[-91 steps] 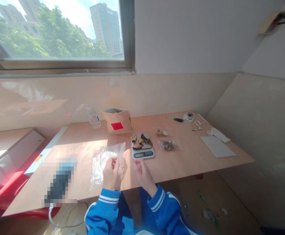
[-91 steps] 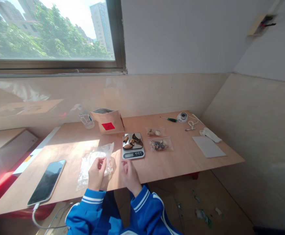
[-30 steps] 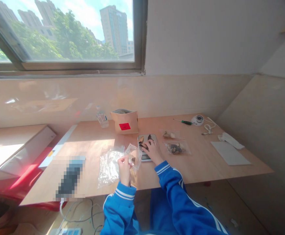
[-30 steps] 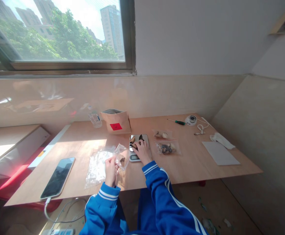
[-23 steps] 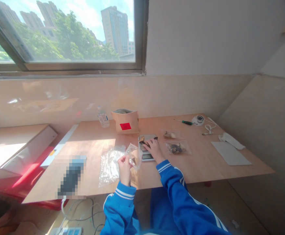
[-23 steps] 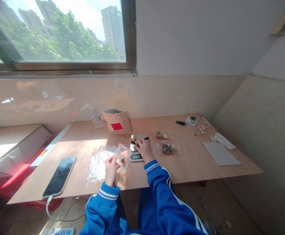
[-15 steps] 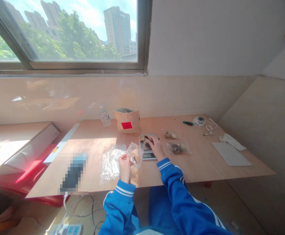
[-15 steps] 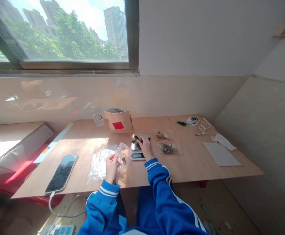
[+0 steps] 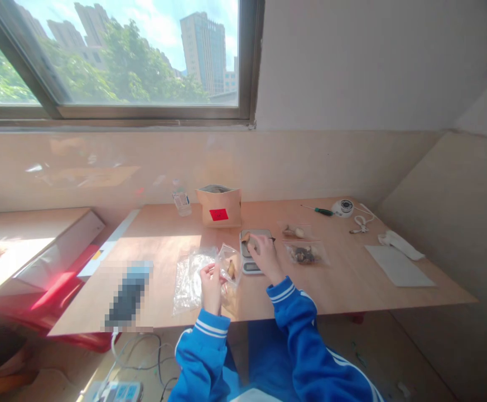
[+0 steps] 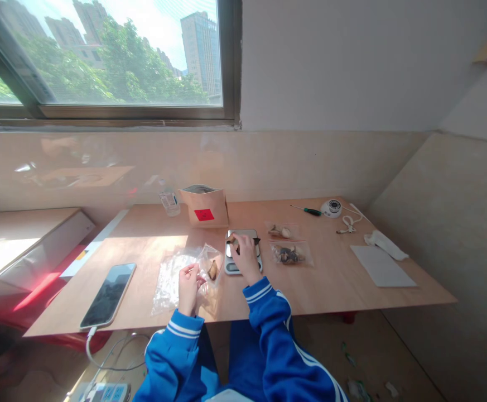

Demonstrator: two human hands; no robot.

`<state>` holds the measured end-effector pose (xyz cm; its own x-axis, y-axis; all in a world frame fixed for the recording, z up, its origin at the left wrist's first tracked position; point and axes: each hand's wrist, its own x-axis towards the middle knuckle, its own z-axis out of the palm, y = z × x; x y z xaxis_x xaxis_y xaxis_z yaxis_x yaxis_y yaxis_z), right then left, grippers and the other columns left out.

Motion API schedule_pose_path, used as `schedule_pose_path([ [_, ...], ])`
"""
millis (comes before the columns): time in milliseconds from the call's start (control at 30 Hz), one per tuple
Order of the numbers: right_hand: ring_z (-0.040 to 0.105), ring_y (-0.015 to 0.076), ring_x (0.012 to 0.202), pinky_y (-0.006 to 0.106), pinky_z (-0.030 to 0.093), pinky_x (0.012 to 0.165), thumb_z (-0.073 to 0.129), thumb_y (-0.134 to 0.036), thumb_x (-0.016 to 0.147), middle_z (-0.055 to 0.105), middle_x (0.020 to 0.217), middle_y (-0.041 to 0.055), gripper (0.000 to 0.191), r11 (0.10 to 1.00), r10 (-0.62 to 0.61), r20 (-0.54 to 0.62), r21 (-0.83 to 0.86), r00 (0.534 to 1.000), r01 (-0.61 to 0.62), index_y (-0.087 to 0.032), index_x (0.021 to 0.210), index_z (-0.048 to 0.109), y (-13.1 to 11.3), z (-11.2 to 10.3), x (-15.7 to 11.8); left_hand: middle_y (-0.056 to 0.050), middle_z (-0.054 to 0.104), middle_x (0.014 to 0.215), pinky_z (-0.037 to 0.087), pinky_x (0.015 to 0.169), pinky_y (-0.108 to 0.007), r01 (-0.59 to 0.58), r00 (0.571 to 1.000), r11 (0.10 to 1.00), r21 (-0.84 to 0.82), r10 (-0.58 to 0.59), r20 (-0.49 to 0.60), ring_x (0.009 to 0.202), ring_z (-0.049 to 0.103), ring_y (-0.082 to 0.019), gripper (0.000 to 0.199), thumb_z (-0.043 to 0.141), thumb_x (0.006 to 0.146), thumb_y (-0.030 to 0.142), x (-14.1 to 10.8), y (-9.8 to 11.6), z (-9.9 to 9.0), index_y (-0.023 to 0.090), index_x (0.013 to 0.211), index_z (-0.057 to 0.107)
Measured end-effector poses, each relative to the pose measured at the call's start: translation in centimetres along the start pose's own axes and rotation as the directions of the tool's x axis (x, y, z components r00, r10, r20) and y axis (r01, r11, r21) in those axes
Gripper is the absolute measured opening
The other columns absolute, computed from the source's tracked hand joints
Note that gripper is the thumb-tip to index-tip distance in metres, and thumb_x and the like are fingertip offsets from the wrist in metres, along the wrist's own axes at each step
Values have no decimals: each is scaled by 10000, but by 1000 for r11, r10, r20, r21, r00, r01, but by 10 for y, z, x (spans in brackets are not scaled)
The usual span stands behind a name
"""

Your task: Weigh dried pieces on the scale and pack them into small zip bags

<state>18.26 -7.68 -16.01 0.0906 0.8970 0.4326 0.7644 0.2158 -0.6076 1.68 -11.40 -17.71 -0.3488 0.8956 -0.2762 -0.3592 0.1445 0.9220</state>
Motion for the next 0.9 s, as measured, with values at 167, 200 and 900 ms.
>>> schedule_pose_path([
  [167, 496, 299, 1006, 442, 373, 890, 535, -180, 841, 647, 1042, 126, 301, 956, 39, 179, -293, 983, 16, -186, 1119, 648, 24, 9, -2, 48, 559, 650, 474, 525, -206, 6, 1000, 1000, 5, -6, 15, 521, 555, -81, 320, 683, 736, 326, 1, 0, -4, 159, 922, 483],
  [200, 494, 298, 1007, 446, 360, 890, 528, -163, 839, 657, 1029, 118, 292, 953, 33, 193, -301, 981, 27, -194, 1100, 656, 24, 10, -2, 47, 561, 648, 476, 527, -209, 8, 1000, 1000, 6, -8, 22, 524, 559, -85, 332, 688, 728, 337, 0, 0, -5, 159, 922, 485],
  [900, 427, 278, 1237, 465, 348, 1031, 441, -67, 768, 489, 1321, 142, 528, 993, -8, 176, -118, 984, 30, -184, 1275, 533, 27, -15, 6, 57, 541, 566, 475, 516, -219, 41, 997, 999, 27, -43, 64, 499, 552, -102, 344, 671, 720, 361, -8, 7, -8, 162, 911, 465],
])
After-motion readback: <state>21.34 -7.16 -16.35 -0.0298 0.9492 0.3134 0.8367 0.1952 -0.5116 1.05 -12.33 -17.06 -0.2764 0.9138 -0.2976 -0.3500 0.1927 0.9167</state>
